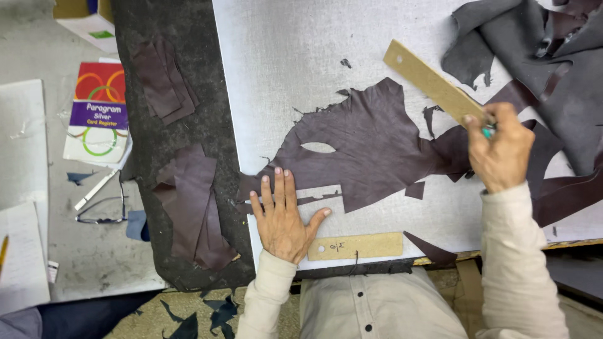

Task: The person uses a utility knife and a wooden ruler to cut dark brown leather into strips on a white work surface. They repeatedly position the ruler, cut along its edge, and stack the resulting leather pieces. The person also handles a larger leather piece and organizes the cut strips.

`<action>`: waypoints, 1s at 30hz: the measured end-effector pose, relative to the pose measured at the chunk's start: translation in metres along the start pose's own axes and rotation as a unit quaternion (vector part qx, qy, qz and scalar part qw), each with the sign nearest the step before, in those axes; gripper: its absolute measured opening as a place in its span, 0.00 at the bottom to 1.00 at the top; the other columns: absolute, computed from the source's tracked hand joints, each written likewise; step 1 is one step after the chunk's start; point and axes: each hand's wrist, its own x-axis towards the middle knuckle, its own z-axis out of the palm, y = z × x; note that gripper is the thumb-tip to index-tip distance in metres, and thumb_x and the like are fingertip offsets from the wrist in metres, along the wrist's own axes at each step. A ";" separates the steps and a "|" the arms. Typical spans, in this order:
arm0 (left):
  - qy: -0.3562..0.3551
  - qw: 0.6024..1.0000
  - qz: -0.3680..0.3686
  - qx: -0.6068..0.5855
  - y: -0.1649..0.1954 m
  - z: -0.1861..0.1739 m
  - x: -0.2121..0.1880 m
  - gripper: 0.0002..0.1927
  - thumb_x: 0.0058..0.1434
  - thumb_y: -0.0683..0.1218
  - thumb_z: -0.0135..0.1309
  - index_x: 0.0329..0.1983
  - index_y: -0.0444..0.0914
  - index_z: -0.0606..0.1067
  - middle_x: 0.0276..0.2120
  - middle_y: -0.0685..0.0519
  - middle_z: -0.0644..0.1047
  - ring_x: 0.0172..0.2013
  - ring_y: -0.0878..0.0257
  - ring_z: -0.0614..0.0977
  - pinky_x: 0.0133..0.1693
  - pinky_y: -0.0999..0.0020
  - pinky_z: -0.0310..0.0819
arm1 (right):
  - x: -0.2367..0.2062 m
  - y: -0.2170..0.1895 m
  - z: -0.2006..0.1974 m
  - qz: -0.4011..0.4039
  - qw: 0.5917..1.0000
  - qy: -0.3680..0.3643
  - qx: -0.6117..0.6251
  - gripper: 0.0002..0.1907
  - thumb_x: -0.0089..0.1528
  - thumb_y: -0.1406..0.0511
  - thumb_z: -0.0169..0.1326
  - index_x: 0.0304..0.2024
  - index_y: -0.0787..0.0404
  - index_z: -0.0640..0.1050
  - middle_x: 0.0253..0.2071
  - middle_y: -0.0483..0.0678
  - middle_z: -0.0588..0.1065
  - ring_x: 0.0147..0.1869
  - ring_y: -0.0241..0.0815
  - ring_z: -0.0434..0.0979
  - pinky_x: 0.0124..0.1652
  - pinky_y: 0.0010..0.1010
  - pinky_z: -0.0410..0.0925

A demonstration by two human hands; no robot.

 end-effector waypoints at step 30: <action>-0.017 0.991 0.077 -0.106 -0.060 -0.035 0.043 0.23 0.58 0.46 0.62 0.57 0.35 0.77 0.61 0.49 0.75 0.47 0.55 0.74 0.55 0.57 0.59 | -0.113 -0.099 0.050 -0.074 0.987 -0.143 0.005 0.26 0.57 0.72 0.56 0.59 0.60 0.76 0.67 0.49 0.71 0.38 0.50 0.86 0.35 0.33 0.78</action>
